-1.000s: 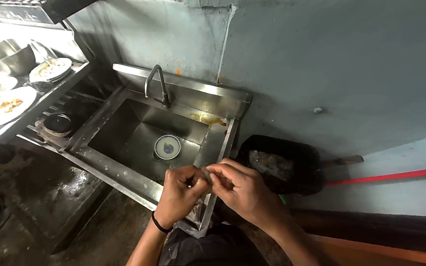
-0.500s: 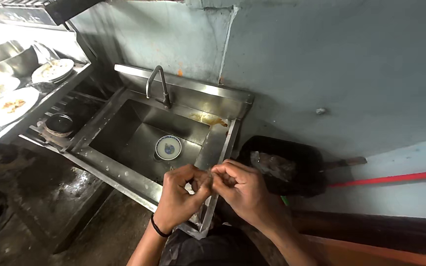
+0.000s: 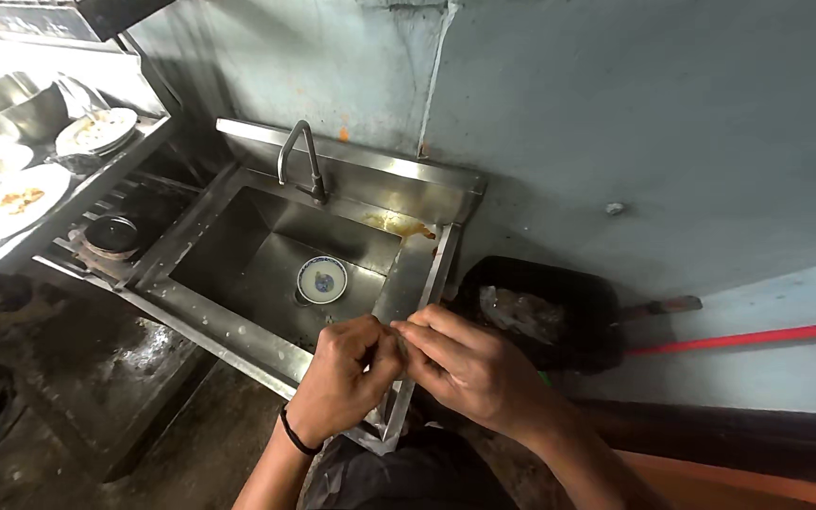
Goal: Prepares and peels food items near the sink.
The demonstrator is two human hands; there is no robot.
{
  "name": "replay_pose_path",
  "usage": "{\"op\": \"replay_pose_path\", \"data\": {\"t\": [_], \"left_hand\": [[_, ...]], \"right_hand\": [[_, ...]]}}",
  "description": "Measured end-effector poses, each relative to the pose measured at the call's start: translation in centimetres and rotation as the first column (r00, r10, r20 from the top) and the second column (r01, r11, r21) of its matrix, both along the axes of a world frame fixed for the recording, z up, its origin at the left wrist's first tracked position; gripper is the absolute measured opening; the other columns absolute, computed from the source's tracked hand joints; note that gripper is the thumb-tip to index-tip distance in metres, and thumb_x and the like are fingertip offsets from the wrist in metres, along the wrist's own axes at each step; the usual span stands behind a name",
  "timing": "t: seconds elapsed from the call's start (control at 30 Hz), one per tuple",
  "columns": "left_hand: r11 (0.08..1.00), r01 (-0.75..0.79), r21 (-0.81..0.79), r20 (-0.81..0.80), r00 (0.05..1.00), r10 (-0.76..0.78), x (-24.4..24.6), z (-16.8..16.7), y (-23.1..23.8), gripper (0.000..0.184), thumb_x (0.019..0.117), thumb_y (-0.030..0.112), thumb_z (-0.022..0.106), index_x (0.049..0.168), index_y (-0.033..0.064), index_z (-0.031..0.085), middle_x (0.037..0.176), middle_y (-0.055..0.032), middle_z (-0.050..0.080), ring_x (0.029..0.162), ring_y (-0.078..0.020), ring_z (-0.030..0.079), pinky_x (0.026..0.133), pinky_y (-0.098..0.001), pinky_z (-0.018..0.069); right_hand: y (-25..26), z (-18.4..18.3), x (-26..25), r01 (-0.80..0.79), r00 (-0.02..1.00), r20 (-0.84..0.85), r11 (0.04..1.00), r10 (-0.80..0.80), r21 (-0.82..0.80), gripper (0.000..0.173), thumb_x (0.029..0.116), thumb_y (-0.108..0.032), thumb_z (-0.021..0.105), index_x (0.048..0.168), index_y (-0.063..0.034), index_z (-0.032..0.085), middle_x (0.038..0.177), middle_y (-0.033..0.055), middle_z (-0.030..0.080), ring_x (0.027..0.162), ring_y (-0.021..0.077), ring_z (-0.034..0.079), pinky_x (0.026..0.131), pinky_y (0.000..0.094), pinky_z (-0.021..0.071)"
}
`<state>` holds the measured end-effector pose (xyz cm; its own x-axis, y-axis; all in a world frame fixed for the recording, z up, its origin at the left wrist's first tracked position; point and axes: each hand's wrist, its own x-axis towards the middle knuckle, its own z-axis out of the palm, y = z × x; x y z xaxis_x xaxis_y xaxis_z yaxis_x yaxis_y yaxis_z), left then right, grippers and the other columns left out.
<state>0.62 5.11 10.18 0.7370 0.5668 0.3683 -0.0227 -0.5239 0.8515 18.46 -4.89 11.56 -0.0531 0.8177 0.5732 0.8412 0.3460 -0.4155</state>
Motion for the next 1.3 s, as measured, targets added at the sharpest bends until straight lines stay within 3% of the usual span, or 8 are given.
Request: {"op": "replay_pose_path", "data": {"t": [0.1,0.3,0.5,0.7,0.83,1.03,1.2,1.3], "left_hand": [[0.999,-0.037,0.029,0.0,0.999,0.037,0.2,0.3,-0.2,0.022,0.0967,0.012,0.06,0.077,0.0065,0.068,0.071,0.0029,0.061,0.061,-0.0033,0.057,0.054,-0.0198,0.0502],[0.997,-0.01,0.081,0.022,1.0,0.008,0.6,0.3,-0.3,0.023,0.0941,0.011,0.063,0.072,0.0058,0.067,0.072,0.0015,0.061,0.063,-0.0035,0.057,0.054,-0.0192,0.0486],[0.998,0.046,0.035,0.064,0.997,-0.049,0.9,-0.2,-0.6,0.028,0.0923,0.01,0.063,0.065,0.0066,0.06,0.068,0.0012,0.057,0.061,-0.0036,0.054,0.053,-0.0194,0.0444],[0.997,0.06,-0.04,0.071,0.996,-0.057,0.9,-0.6,-0.8,0.028,0.0924,0.012,0.064,0.065,0.0066,0.061,0.068,0.0013,0.059,0.061,-0.0034,0.055,0.053,-0.0196,0.045],[0.993,0.056,-0.105,0.045,0.998,-0.052,1.0,-0.9,-0.5,0.026,0.0928,0.012,0.064,0.067,0.0075,0.062,0.068,0.0015,0.06,0.059,-0.0047,0.055,0.052,-0.0212,0.0461],[0.986,-0.061,-0.153,-0.023,0.998,0.058,1.6,-1.0,-0.9,0.02,0.0942,0.015,0.066,0.075,0.0095,0.066,0.064,0.0034,0.056,0.053,-0.0055,0.051,0.047,-0.0219,0.0429],[0.959,-0.17,-0.227,-0.016,0.985,0.171,1.8,-1.0,-1.4,0.008,0.0939,0.017,0.072,0.095,0.0098,0.074,0.075,0.0016,0.065,0.058,-0.0096,0.059,0.051,-0.0249,0.0523],[0.964,-0.155,-0.217,0.013,0.987,0.162,1.6,-1.1,-1.5,0.007,0.0919,0.013,0.073,0.095,0.0079,0.076,0.077,0.0009,0.067,0.059,-0.0095,0.061,0.053,-0.0249,0.0547]], "right_hand": [[-0.2,0.5,0.1,-0.001,1.0,0.026,1.0,0.002,-0.031,0.022,0.098,-0.019,0.062,0.109,-0.0072,0.077,0.092,0.0012,0.063,0.075,0.0044,0.061,0.061,0.0165,0.0532],[-0.4,0.6,0.3,-0.013,1.0,0.025,0.999,0.014,-0.033,0.016,0.0965,-0.018,0.064,0.097,-0.0066,0.075,0.087,0.0007,0.062,0.072,0.0038,0.06,0.061,0.0153,0.0526],[-0.4,-0.6,0.6,-0.082,0.973,-0.219,0.996,0.072,-0.037,0.011,0.0924,-0.017,0.067,0.088,-0.0075,0.071,0.081,-0.0043,0.059,0.063,-0.0046,0.052,0.054,0.0094,0.0459],[-0.9,-2.0,-0.2,-0.133,0.773,-0.633,0.986,0.036,-0.105,0.006,0.0897,-0.011,0.068,0.085,-0.0101,0.072,0.077,-0.0047,0.063,0.059,0.002,0.057,0.05,0.017,0.0513],[-1.1,-2.7,-0.6,-0.146,0.625,-0.78,0.979,-0.021,-0.143,0.008,0.093,-0.009,0.067,0.086,-0.0091,0.071,0.073,0.0004,0.063,0.049,0.0073,0.053,0.042,0.0215,0.0488],[-1.3,-3.2,-0.8,0.016,0.721,-0.684,0.989,-0.112,-0.144,0.004,0.0919,-0.012,0.069,0.09,-0.0107,0.072,0.073,-0.0038,0.064,0.05,0.005,0.056,0.043,0.0201,0.0511],[-0.8,-3.3,-1.1,0.229,0.82,-0.513,0.967,-0.254,-0.113,0.007,0.0914,-0.015,0.069,0.092,-0.0098,0.073,0.076,-0.0068,0.063,0.056,-0.0017,0.056,0.048,0.0147,0.0512],[-0.6,-3.2,-1.5,0.267,0.854,-0.442,0.96,-0.275,-0.081,0.009,0.0911,-0.017,0.07,0.092,-0.0088,0.074,0.08,-0.0064,0.064,0.059,-0.0041,0.056,0.051,0.012,0.0518]]}}
